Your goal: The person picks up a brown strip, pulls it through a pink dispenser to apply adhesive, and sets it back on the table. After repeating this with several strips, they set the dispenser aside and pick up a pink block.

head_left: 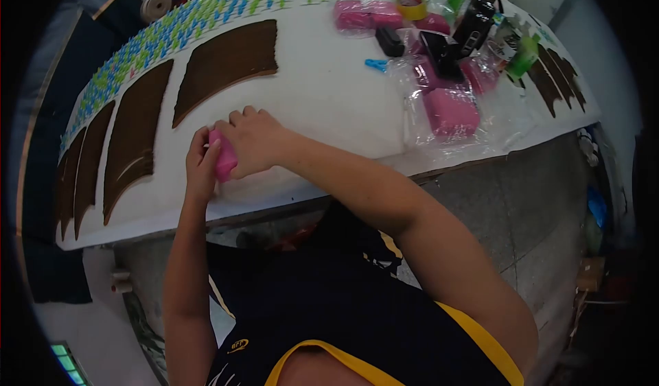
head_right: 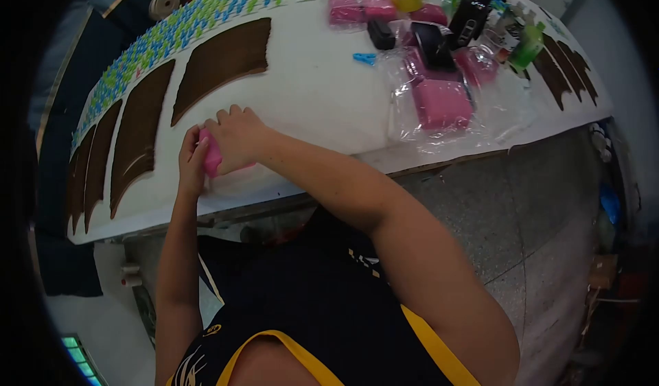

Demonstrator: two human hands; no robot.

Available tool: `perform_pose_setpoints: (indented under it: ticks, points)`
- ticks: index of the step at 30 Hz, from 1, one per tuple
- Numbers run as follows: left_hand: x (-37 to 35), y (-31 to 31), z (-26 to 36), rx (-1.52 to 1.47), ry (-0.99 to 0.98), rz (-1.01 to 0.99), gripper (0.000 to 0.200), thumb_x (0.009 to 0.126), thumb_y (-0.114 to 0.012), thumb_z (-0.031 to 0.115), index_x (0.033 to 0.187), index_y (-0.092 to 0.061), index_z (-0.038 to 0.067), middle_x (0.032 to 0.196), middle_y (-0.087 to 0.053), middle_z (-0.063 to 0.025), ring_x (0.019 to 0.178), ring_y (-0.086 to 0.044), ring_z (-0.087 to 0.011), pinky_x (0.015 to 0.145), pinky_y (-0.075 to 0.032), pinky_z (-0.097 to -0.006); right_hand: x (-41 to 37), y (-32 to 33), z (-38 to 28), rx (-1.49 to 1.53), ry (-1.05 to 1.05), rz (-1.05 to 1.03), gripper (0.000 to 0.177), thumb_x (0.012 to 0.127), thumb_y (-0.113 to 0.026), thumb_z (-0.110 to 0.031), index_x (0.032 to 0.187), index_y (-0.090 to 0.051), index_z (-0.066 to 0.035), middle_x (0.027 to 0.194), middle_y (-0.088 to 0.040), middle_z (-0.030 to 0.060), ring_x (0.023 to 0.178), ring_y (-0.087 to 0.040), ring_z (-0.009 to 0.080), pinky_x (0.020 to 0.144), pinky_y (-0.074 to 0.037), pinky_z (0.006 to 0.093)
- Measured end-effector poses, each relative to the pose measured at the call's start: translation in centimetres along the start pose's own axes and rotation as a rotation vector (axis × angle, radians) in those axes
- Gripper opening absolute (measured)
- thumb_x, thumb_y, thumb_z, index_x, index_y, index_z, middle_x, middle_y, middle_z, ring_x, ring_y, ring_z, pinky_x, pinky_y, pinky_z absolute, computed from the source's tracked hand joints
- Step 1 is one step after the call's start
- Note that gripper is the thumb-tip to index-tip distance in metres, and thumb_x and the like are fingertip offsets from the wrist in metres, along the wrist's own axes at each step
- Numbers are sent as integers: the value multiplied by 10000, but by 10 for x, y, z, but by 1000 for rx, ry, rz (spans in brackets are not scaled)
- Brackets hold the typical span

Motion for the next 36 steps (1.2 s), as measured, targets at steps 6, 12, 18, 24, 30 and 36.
perform_pose_setpoints:
  ticks: [6,12,18,24,30,36]
  points:
    - [0,6,-7,35,-25,11,425,1047,-644,204,1414,-557,8,1240,-643,-69,1023,-586,-139,927,-495,-291,1,3,-6,-5,13,-42,916,719,-817,-565,1441,-553,-67,1279,-644,199,1162,-609,393,977,-528,500]
    - [-2,-4,4,72,8,3,448,1035,-633,199,1429,-535,9,1232,-639,-89,1025,-604,-162,924,-517,-320,-1,3,-3,43,-5,-16,880,723,-814,-546,1409,-575,-50,1268,-646,202,1151,-604,394,960,-521,499]
    - [-2,2,-6,58,46,34,466,1040,-612,182,1461,-495,20,1257,-623,-96,1026,-606,-156,915,-524,-317,1,2,-4,40,4,-33,842,721,-798,-518,1372,-597,-23,1263,-644,213,1155,-602,391,950,-519,489]
    - [-3,1,-4,53,23,45,453,1052,-596,151,1469,-477,19,1275,-612,-93,1027,-601,-155,921,-524,-322,4,-1,-5,30,19,-71,836,698,-802,-524,1328,-615,-9,1272,-635,218,1176,-596,389,939,-526,483]
    - [-5,4,-7,-14,37,67,457,1055,-588,133,1478,-466,16,1305,-610,-99,1055,-602,-156,947,-520,-322,16,-9,-13,-72,-3,-206,935,673,-837,-562,1361,-595,23,1279,-640,218,1182,-603,371,944,-526,481]
    - [-7,-2,-2,-63,39,56,479,1054,-585,136,1488,-446,-12,1354,-589,-118,1110,-599,-172,989,-511,-336,12,-7,-13,-33,16,-113,1005,673,-850,-542,1422,-530,47,1241,-653,204,1134,-631,348,917,-536,444]
Point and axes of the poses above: each hand's wrist, its own x-axis towards the middle knuckle, its own y-axis out of the back of the hand, z = x × y, the point moved 10 cm from there along x, towards the middle knuckle
